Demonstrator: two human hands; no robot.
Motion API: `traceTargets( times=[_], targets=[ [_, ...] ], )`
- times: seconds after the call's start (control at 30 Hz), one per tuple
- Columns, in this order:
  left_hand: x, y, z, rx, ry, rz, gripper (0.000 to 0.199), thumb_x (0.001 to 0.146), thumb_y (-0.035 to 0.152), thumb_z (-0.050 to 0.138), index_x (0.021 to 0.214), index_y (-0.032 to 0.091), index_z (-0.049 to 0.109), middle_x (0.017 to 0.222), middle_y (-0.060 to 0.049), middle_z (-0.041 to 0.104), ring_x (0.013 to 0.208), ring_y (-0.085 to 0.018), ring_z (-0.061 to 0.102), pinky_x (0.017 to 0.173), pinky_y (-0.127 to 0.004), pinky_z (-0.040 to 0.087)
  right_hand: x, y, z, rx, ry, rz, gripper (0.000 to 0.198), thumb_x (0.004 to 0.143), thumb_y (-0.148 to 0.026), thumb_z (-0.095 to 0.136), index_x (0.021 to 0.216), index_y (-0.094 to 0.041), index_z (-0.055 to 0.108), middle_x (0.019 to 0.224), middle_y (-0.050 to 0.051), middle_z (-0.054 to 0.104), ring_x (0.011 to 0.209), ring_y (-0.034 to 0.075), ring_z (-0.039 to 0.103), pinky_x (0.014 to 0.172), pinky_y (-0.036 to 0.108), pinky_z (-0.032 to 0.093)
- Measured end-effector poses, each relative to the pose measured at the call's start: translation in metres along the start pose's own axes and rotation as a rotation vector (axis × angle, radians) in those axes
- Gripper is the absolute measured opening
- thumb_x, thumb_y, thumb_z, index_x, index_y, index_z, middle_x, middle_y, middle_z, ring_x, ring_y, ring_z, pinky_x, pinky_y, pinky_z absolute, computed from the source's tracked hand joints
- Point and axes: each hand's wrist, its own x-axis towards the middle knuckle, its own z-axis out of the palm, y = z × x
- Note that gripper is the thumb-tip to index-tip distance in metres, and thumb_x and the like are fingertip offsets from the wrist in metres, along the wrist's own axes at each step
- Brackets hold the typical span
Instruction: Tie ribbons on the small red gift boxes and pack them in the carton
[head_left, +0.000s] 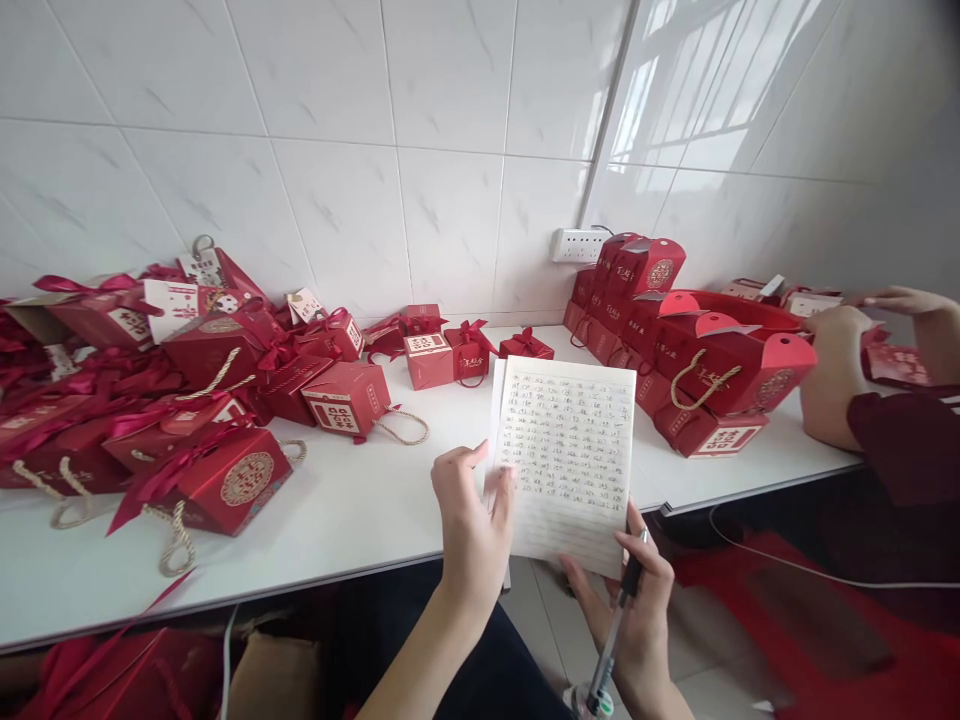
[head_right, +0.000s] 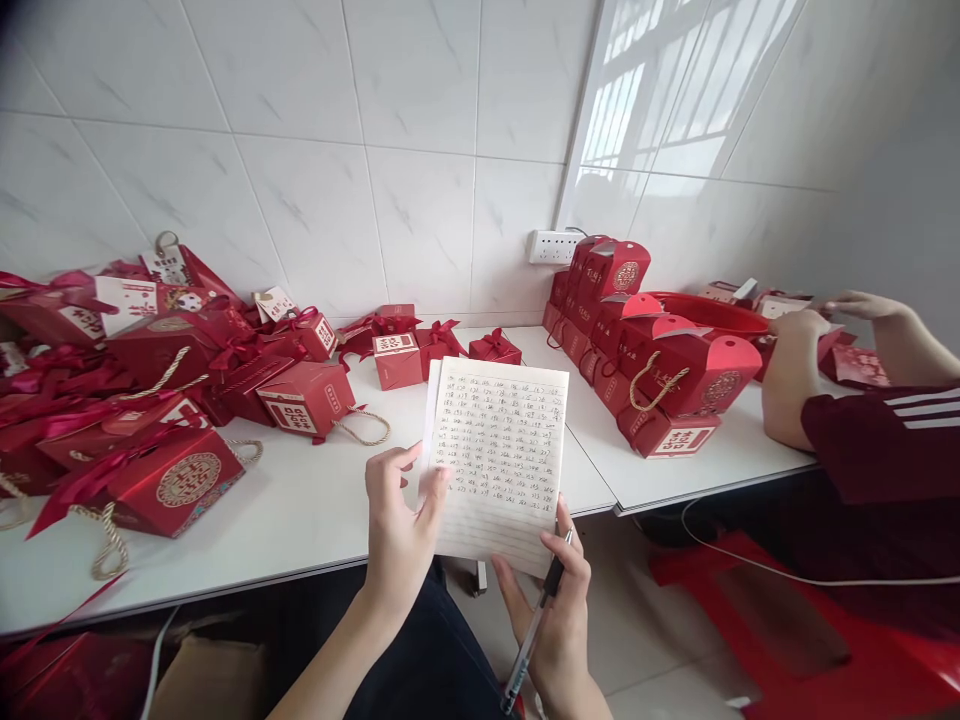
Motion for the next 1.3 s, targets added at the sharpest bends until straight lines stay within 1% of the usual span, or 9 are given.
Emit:
traceTargets(
  times=[0.2,0.5,0.73,0.83,0.93,1.07,1.13,1.2,1.3],
  targets=[
    [0.001,0.002,0.002,-0.013,-0.034,0.006,0.021,0.091,0.024,0.049,0.110,0.017,0.051,0.088,-0.006,0.053,0.081,-0.013,0.057,0.067,-0.024,0.053,0.005,-0.005,-0.003,-0.108,-0.030,-0.071,0.040,0.080,-0.024,0.067,0.109,-0.022,0.040,0.137,0.021,0.042,0.128,0.031,0.044,0.087,0.047,0.051],
    [0.003,-0.005,0.000,0.031,-0.080,-0.083,0.012,0.090,0.027,0.050,0.095,0.018,0.055,0.075,-0.001,0.061,0.068,-0.012,0.060,0.062,-0.022,0.051,0.008,-0.008,-0.004,-0.076,-0.027,-0.141,0.039,0.080,-0.022,0.067,0.109,-0.021,0.040,0.135,0.021,0.043,0.129,0.027,0.043,0.093,0.043,0.046],
    [0.002,-0.006,0.003,0.105,0.003,0.119,0.007,0.089,0.020,0.048,0.096,0.018,0.051,0.115,-0.015,0.053,0.116,-0.024,0.051,0.088,-0.038,0.049,0.002,-0.005,-0.001,-0.050,-0.106,-0.180,0.042,0.081,-0.017,0.065,0.114,-0.021,0.039,0.138,0.021,0.039,0.132,0.025,0.039,0.090,0.037,0.049],
    [0.003,0.001,0.002,-0.064,-0.200,-0.011,0.009,0.092,0.021,0.042,0.100,0.019,0.045,0.104,-0.011,0.060,0.097,-0.018,0.061,0.078,-0.031,0.052,0.001,-0.001,0.002,-0.054,-0.116,-0.163,0.043,0.082,-0.022,0.066,0.116,-0.021,0.039,0.137,0.022,0.040,0.131,0.027,0.040,0.084,0.037,0.051],
    [0.008,0.022,0.002,-0.249,-0.380,-0.165,0.009,0.093,0.021,0.036,0.102,0.021,0.038,0.089,-0.006,0.064,0.075,-0.013,0.064,0.065,-0.025,0.052,0.012,0.003,-0.005,-0.079,-0.014,-0.182,0.052,0.077,-0.032,0.072,0.115,-0.021,0.039,0.134,0.023,0.043,0.128,0.031,0.043,0.088,0.048,0.049],
    [0.020,0.054,0.004,-0.530,-0.376,-0.197,0.012,0.093,0.022,0.036,0.104,0.023,0.036,0.095,-0.007,0.065,0.081,-0.014,0.066,0.067,-0.024,0.053,0.042,0.002,-0.033,-0.046,0.180,-0.304,0.061,0.068,-0.036,0.080,0.112,-0.023,0.039,0.137,0.020,0.041,0.124,0.033,0.047,0.088,0.056,0.049],
    [0.024,0.053,0.004,-0.581,-0.316,-0.258,0.017,0.091,0.024,0.039,0.108,0.022,0.035,0.102,-0.009,0.065,0.087,-0.015,0.066,0.070,-0.024,0.055,0.055,-0.002,-0.045,-0.078,0.202,-0.442,0.056,0.068,-0.028,0.080,0.109,-0.024,0.042,0.139,0.016,0.041,0.121,0.030,0.050,0.094,0.059,0.044],
    [0.022,0.034,0.002,-0.523,-0.256,-0.343,0.024,0.089,0.025,0.042,0.112,0.021,0.035,0.107,-0.011,0.064,0.093,-0.017,0.066,0.073,-0.027,0.055,0.061,-0.006,-0.049,-0.194,0.072,-0.551,0.043,0.073,-0.028,0.077,0.103,-0.024,0.047,0.134,0.012,0.048,0.121,0.029,0.051,0.102,0.060,0.037],
    [0.009,-0.017,-0.012,-0.298,-0.286,-0.450,0.033,0.087,0.023,0.041,0.119,0.019,0.032,0.117,-0.016,0.060,0.103,-0.023,0.063,0.081,-0.037,0.055,0.057,-0.002,-0.037,-0.340,-0.363,-0.525,0.025,0.085,-0.038,0.063,0.100,-0.022,0.050,0.124,0.013,0.057,0.119,0.029,0.053,0.102,0.059,0.037]
  ],
)
